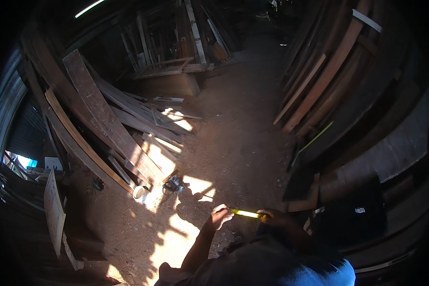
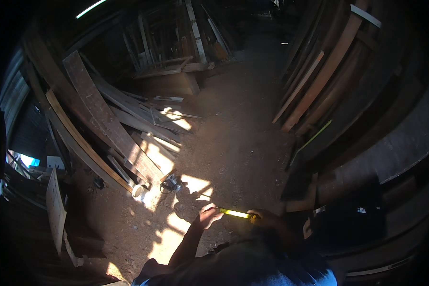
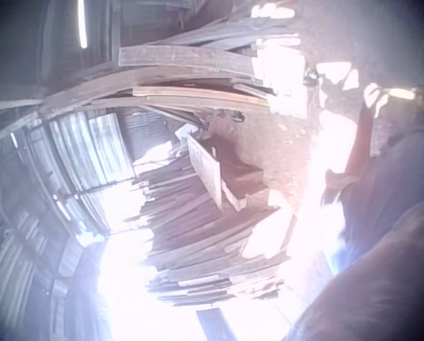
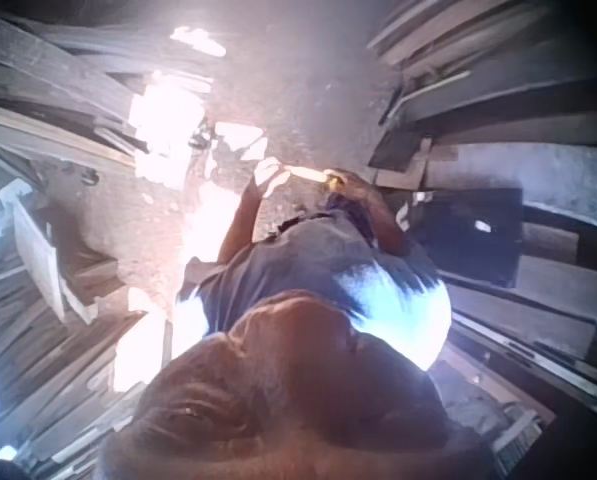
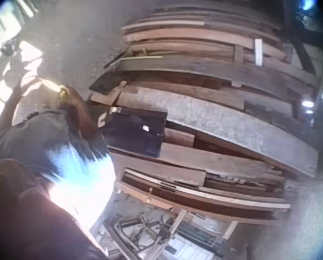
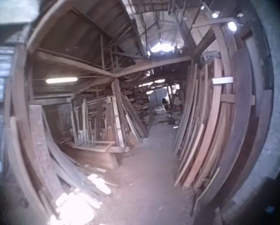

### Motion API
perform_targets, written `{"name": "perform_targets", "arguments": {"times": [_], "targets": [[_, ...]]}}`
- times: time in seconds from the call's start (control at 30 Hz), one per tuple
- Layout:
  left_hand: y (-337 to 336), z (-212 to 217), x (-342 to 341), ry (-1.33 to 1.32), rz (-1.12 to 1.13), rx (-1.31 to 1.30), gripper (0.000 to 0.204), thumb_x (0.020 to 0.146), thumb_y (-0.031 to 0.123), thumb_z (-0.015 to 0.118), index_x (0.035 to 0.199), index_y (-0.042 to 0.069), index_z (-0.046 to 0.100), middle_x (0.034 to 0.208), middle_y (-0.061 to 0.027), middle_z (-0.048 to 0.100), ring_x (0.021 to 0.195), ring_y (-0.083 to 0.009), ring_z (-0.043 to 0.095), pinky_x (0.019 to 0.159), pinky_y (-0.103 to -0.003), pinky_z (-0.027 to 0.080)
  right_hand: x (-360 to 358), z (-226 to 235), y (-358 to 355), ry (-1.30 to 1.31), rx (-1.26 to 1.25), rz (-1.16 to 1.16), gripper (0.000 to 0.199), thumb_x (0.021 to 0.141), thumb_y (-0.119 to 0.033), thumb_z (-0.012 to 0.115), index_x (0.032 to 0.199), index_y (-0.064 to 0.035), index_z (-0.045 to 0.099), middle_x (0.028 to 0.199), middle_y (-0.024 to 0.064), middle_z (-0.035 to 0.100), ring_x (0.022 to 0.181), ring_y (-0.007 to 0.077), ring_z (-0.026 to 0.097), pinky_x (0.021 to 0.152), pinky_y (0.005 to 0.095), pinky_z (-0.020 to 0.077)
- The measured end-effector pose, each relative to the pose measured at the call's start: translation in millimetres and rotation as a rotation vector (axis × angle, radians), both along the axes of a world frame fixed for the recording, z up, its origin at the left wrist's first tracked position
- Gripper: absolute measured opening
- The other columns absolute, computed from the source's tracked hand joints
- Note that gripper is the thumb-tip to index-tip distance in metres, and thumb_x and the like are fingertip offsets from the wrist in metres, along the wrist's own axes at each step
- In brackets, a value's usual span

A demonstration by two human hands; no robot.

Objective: The person assembles a rectangular wooden frame by fitting joints together and uses a tape measure and square to check the alignment and dimensions.

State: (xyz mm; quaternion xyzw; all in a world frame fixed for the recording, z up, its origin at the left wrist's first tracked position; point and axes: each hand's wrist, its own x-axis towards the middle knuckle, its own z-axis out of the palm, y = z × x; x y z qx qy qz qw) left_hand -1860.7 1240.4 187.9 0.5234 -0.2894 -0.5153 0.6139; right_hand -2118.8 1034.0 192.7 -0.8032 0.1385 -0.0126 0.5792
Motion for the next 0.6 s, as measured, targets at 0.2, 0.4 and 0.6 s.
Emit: {"name": "perform_targets", "arguments": {"times": [0.2,0.4,0.6], "targets": [[-134,-13,96,-0.104,-0.064,0.024,0.015,0.092,0.017,0.065,0.095,0.002,0.063,0.100,-0.0106,0.066,0.091,-0.0193,0.065,0.081,-0.031,0.052,60,2,-110,0.283,0.034,-0.017,0.044,0.089,-0.018,0.067,0.130,-0.0067,0.059,0.108,0.0101,0.068,0.094,0.0176,0.063,0.082,0.0341,0.0505],[-235,-74,198,0.244,0.286,0.232,0.033,0.094,0.030,0.065,0.113,0.003,0.059,0.104,-0.0126,0.066,0.092,-0.0217,0.066,0.074,-0.036,0.054,189,-24,-264,0.386,-0.009,0.112,0.035,0.091,-0.026,0.062,0.118,-0.0049,0.065,0.091,0.0104,0.065,0.080,0.0167,0.063,0.071,0.0359,0.0522],[-237,-172,274,0.240,0.612,0.565,0.032,0.093,0.031,0.067,0.107,0.003,0.063,0.096,-0.0104,0.069,0.079,-0.0216,0.067,0.067,-0.034,0.053,338,10,-405,0.333,-0.046,0.205,0.034,0.089,-0.020,0.064,0.120,-0.0039,0.063,0.090,0.0104,0.065,0.067,0.0172,0.064,0.059,0.0341,0.0545]]}}
